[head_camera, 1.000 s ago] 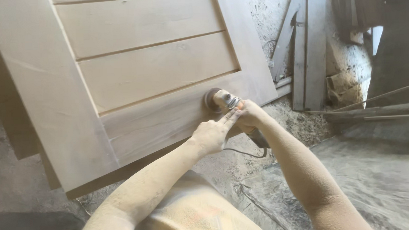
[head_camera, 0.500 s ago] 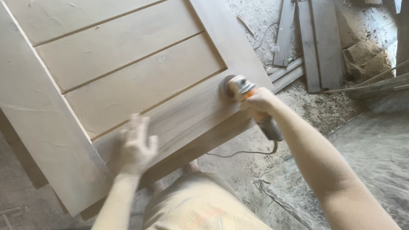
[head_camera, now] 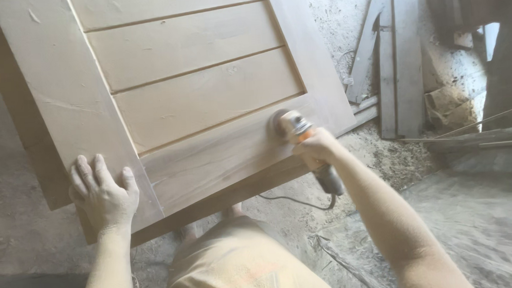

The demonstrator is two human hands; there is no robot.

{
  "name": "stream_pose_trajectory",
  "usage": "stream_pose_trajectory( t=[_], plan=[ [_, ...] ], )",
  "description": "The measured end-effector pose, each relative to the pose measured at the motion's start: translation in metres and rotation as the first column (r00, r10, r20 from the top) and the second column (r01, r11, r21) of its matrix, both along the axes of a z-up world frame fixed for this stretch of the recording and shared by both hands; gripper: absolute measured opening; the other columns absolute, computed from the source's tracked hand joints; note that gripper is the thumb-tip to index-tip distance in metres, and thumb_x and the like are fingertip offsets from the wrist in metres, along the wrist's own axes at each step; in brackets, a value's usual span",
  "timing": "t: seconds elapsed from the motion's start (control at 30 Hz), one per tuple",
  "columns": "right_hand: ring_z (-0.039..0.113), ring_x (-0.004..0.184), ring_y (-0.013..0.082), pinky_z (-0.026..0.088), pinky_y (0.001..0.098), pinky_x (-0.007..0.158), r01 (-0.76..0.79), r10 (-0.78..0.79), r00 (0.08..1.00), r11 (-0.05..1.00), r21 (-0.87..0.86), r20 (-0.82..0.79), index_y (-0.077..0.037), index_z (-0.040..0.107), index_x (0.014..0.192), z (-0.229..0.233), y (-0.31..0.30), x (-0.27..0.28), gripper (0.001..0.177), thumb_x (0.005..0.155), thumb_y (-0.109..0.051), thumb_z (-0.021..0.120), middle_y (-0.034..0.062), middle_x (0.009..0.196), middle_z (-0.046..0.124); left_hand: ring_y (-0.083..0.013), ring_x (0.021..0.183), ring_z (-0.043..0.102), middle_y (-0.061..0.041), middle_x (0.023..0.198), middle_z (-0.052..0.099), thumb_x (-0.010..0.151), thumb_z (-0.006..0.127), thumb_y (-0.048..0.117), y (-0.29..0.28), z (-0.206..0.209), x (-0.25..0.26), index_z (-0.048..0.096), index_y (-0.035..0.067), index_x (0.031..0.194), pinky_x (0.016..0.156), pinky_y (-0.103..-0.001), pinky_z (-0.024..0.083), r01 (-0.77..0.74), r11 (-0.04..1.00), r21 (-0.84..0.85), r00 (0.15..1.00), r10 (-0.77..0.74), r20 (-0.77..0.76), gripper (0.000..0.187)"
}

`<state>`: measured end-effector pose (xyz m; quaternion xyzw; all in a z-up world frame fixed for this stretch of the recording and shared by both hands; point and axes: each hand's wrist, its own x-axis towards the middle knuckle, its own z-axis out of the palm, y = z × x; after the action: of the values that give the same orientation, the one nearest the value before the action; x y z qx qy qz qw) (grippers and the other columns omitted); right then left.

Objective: The person uses an electric sander to smooth the surface of a large wooden door or panel. They move the sander systematically across the flat surfaces and along the edges and grooves of the wood.

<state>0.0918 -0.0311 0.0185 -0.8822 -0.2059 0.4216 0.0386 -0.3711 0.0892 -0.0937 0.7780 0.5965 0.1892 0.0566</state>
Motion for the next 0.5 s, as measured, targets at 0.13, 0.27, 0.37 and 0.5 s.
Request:
stream_pose_trajectory(
  t=[0.13, 0.27, 0.37, 0.5],
  plan=[
    [0.073, 0.088, 0.0213, 0.06, 0.0345, 0.081, -0.178, 0.178, 0.982, 0.984, 0.01, -0.063, -0.008, 0.072, 0.104, -0.004, 0.004, -0.072, 0.042, 0.065, -0.018, 0.084, 0.0089, 0.097, 0.075, -0.0444, 0.154, 0.034, -0.029, 0.156, 0.043, 0.101, 0.063, 0.036, 0.002, 0.004, -0.002, 0.056, -0.003, 0.143, 0.119, -0.066, 0.033, 0.017, 1.0, 0.011, 1.0, -0.018, 0.024, 0.058],
    [0.072, 0.088, 0.024, 0.057, 0.0349, 0.083, -0.305, 0.306, 0.952, 0.945, 0.12, 0.011, -0.007, 0.074, 0.106, -0.026, -0.007, -0.068, 0.048, 0.062, -0.022, 0.089, 0.0125, 0.097, 0.077, -0.043, 0.154, 0.036, -0.027, 0.155, 0.045, 0.1, 0.064, 0.037, -0.001, 0.004, -0.001, 0.059, -0.002, 0.14, 0.118, -0.065, 0.036, 0.006, 1.0, 0.02, 0.999, -0.007, 0.053, 0.056],
    [0.075, 0.088, 0.0226, 0.059, 0.0341, 0.081, -0.249, 0.251, 0.968, 0.953, 0.171, 0.014, -0.007, 0.078, 0.101, -0.047, -0.016, -0.006, 0.047, 0.058, -0.022, 0.089, 0.0109, 0.097, 0.079, -0.0416, 0.153, 0.037, -0.026, 0.156, 0.046, 0.1, 0.064, 0.038, 0.002, 0.001, 0.002, 0.059, -0.001, 0.142, 0.117, -0.063, 0.038, -0.012, 0.998, 0.061, 0.999, 0.01, 0.045, 0.057],
    [0.075, 0.085, 0.0227, 0.059, 0.0335, 0.077, -0.066, 0.073, 0.997, 0.981, 0.181, -0.034, -0.007, 0.078, 0.102, -0.06, -0.039, 0.053, 0.051, 0.053, -0.019, 0.087, 0.012, 0.097, 0.079, -0.0418, 0.153, 0.037, -0.027, 0.159, 0.046, 0.099, 0.062, 0.039, 0.004, -0.001, -0.001, 0.058, -0.001, 0.144, 0.114, -0.063, 0.039, 0.01, 0.999, 0.051, 0.999, -0.007, -0.046, 0.061]
  ],
)
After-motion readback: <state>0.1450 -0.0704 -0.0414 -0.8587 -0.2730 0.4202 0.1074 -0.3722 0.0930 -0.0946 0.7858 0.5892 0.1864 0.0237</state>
